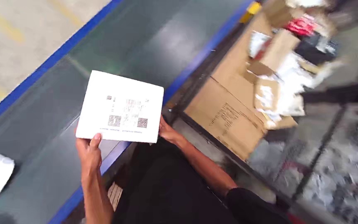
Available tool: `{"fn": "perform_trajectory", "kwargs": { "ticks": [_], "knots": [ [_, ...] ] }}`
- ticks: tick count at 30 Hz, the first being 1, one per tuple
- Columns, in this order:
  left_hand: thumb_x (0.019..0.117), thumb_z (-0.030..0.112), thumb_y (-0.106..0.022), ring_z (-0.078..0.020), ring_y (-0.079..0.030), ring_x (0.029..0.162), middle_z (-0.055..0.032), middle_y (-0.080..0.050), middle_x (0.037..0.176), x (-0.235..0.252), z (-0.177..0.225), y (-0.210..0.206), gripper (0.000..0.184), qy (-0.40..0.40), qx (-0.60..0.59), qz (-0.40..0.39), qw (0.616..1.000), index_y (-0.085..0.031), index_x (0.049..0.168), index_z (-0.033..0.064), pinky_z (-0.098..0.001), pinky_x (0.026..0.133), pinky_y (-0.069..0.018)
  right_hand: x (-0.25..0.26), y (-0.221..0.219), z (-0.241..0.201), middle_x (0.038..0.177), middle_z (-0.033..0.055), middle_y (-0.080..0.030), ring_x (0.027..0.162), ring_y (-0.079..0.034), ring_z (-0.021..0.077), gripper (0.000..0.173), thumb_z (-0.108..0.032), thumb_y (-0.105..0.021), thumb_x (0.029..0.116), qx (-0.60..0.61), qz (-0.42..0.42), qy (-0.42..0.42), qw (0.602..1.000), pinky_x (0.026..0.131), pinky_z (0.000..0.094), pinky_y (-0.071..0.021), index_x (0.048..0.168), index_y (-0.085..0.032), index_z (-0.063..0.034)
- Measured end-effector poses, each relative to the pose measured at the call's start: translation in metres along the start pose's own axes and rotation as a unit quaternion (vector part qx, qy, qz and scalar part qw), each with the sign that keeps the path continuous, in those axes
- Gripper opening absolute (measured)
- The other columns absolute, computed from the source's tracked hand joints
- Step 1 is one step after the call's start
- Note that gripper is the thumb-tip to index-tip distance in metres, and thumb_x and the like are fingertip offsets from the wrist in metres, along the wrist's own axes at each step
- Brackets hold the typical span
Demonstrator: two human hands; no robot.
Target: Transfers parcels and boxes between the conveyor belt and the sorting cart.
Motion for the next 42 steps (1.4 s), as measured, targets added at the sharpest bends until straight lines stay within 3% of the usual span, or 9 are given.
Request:
{"fn": "perform_trajectory", "kwargs": {
  "ticks": [2, 4, 8, 11, 13, 17, 24, 31, 42],
  "knots": [
    [0.0861, 0.048, -0.073, -0.0077, -0.061, 0.117, -0.0099, -0.052, 0.140, 0.016, 0.026, -0.101, 0.097, -0.039, 0.058, -0.106, 0.992, -0.025, 0.151, -0.0059, -0.0276, 0.094, -0.0574, -0.048, 0.067, -0.015, 0.152, 0.0075, -0.042, 0.115, -0.063, 0.0087, 0.097, -0.018, -0.061, 0.0977, 0.031, 0.099, 0.007, 0.995, 0.086, 0.0312, -0.0600, 0.160, 0.013, -0.0087],
    [0.0859, 0.052, -0.073, -0.0154, -0.056, 0.125, -0.0186, -0.047, 0.145, 0.015, 0.056, -0.206, 0.094, -0.104, 0.110, -0.214, 0.965, -0.036, 0.151, -0.0045, -0.0303, 0.097, -0.0558, -0.102, 0.122, -0.023, 0.120, -0.0016, -0.065, 0.101, -0.067, 0.0043, 0.074, -0.010, -0.065, 0.0928, 0.090, 0.221, 0.041, 0.970, 0.085, 0.0268, -0.0593, 0.151, -0.020, -0.0046],
    [0.0864, 0.063, -0.069, -0.0237, -0.056, 0.126, -0.0207, -0.051, 0.142, -0.006, 0.102, -0.411, 0.090, -0.215, 0.140, -0.375, 0.891, -0.048, 0.149, 0.0019, -0.0378, 0.098, -0.0564, -0.179, 0.221, -0.024, 0.100, -0.0083, -0.076, 0.094, -0.071, 0.0036, 0.085, -0.087, -0.061, 0.0706, 0.210, 0.410, 0.138, 0.877, 0.086, 0.0276, -0.0606, 0.120, -0.060, -0.0176],
    [0.0877, 0.059, -0.069, -0.0224, -0.054, 0.130, -0.0152, -0.051, 0.145, -0.010, 0.150, -0.552, 0.082, -0.264, 0.129, -0.458, 0.839, -0.048, 0.151, 0.0099, -0.0436, 0.103, -0.0533, -0.191, 0.302, -0.069, 0.114, 0.0003, -0.068, 0.103, -0.065, 0.0039, 0.057, -0.047, -0.052, 0.1027, 0.179, 0.515, 0.195, 0.815, 0.089, 0.0256, -0.0573, 0.137, -0.045, -0.0021],
    [0.0948, 0.052, -0.065, -0.0203, -0.047, 0.141, -0.0125, -0.040, 0.158, -0.007, 0.197, -0.641, 0.081, -0.299, 0.112, -0.495, 0.808, -0.033, 0.159, 0.0135, -0.0432, 0.112, -0.0467, -0.177, 0.385, -0.137, 0.131, 0.0139, -0.057, 0.115, -0.059, 0.0114, 0.052, -0.009, -0.049, 0.1016, 0.098, 0.531, 0.271, 0.797, 0.096, 0.0299, -0.0533, 0.148, -0.033, 0.0077],
    [0.0988, 0.049, -0.061, -0.0286, -0.026, 0.155, -0.0241, -0.017, 0.168, 0.008, 0.257, -0.747, 0.098, -0.350, 0.067, -0.478, 0.803, -0.006, 0.164, 0.0010, -0.0431, 0.125, -0.0302, -0.103, 0.540, -0.341, 0.164, 0.0189, -0.023, 0.132, -0.055, 0.0348, 0.078, -0.038, -0.043, 0.1086, 0.045, 0.488, 0.408, 0.770, 0.097, 0.0568, -0.0583, 0.163, 0.010, -0.0214],
    [0.1021, 0.042, -0.059, -0.0209, -0.040, 0.149, -0.0094, -0.044, 0.160, -0.021, 0.112, -0.649, 0.063, -0.318, 0.212, -0.555, 0.738, -0.045, 0.154, 0.0076, -0.0453, 0.123, -0.0359, -0.013, 0.586, -0.364, 0.162, 0.0204, -0.032, 0.141, -0.049, 0.0282, 0.097, -0.041, -0.071, 0.0956, -0.109, 0.540, 0.355, 0.755, 0.107, 0.0444, -0.0538, 0.164, -0.011, -0.0083],
    [0.1020, 0.031, -0.060, -0.0170, -0.065, 0.122, -0.0084, -0.069, 0.131, 0.008, -0.017, -0.408, 0.039, -0.199, 0.267, -0.385, 0.860, -0.067, 0.132, 0.0069, -0.0417, 0.107, -0.0537, -0.009, 0.522, -0.225, 0.142, 0.0139, -0.059, 0.126, -0.061, 0.0217, 0.075, -0.035, -0.069, 0.0973, -0.196, 0.542, 0.256, 0.776, 0.103, 0.0412, -0.0551, 0.156, -0.033, -0.0040],
    [0.1006, 0.024, -0.060, -0.0281, -0.066, 0.116, -0.0188, -0.067, 0.127, 0.025, -0.033, -0.086, 0.040, -0.048, 0.392, 0.079, 0.915, -0.061, 0.132, -0.0014, -0.0460, 0.100, -0.0551, 0.175, 0.223, -0.162, 0.124, 0.0144, -0.069, 0.113, -0.068, 0.0230, 0.054, -0.036, -0.068, 0.0974, -0.443, 0.220, 0.161, 0.854, 0.096, 0.0433, -0.0573, 0.138, -0.056, -0.0024]
  ]
}}
Point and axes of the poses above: each hand's wrist, its own x-axis towards the middle knuckle, its own y-axis out of the back of the hand, z = x × y, the point moved 9 cm from there along x, towards the middle knuckle
